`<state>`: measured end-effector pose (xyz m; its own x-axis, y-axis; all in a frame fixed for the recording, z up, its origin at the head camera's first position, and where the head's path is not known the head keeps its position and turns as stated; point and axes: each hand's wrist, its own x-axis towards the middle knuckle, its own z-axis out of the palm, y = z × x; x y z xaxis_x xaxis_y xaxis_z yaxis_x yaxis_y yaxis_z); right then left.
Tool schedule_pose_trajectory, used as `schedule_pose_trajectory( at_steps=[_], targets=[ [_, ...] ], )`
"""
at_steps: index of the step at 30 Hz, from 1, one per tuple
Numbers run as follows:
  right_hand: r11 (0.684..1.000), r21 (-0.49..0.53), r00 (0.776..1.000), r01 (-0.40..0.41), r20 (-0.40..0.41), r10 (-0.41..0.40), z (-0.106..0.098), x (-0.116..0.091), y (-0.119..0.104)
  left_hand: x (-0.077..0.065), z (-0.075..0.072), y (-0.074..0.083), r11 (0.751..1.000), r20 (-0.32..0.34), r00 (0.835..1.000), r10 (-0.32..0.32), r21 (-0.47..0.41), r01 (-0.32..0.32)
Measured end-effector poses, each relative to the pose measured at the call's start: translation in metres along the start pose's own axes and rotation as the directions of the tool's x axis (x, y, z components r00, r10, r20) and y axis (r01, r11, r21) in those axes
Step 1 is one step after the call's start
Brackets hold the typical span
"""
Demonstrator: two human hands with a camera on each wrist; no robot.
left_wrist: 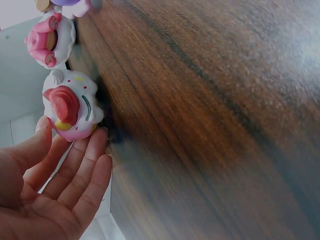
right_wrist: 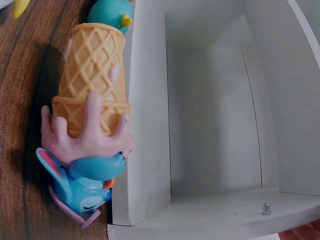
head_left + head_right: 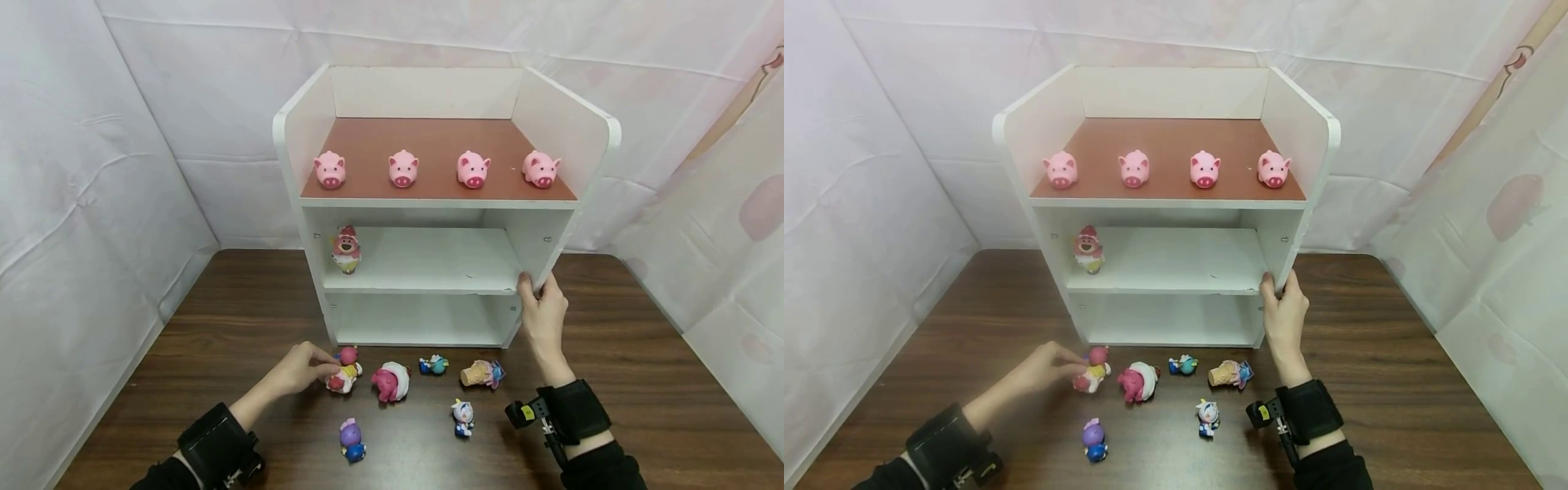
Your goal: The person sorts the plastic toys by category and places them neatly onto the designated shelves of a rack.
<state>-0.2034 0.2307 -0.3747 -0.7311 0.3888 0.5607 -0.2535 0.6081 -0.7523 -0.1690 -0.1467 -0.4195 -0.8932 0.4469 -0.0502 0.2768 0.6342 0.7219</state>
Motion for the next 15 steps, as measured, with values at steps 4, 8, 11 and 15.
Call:
schedule_pose_trajectory(
  at_steps=[4,8,11,15],
  targets=[
    [1.000,-0.002,1.000,0.003,-0.002,-0.003,0.000,0.000,0.000,-0.001,0.001,0.001,1.000,-0.010,1.000,0.001,0.024,-0.001],
    [1.000,-0.005,1.000,0.000,-0.003,0.000,0.000,0.000,0.000,-0.005,0.002,0.006,0.998,-0.018,1.000,0.010,0.063,-0.009],
    [1.000,0.000,1.000,-0.001,-0.004,0.001,0.000,0.000,0.000,-0.008,0.004,0.011,0.996,-0.030,0.999,0.018,0.090,-0.015],
    [1.000,0.004,1.000,0.000,-0.005,0.000,0.000,0.000,-0.001,-0.011,0.009,0.014,0.995,-0.042,0.999,0.008,0.102,-0.004]
  ],
)
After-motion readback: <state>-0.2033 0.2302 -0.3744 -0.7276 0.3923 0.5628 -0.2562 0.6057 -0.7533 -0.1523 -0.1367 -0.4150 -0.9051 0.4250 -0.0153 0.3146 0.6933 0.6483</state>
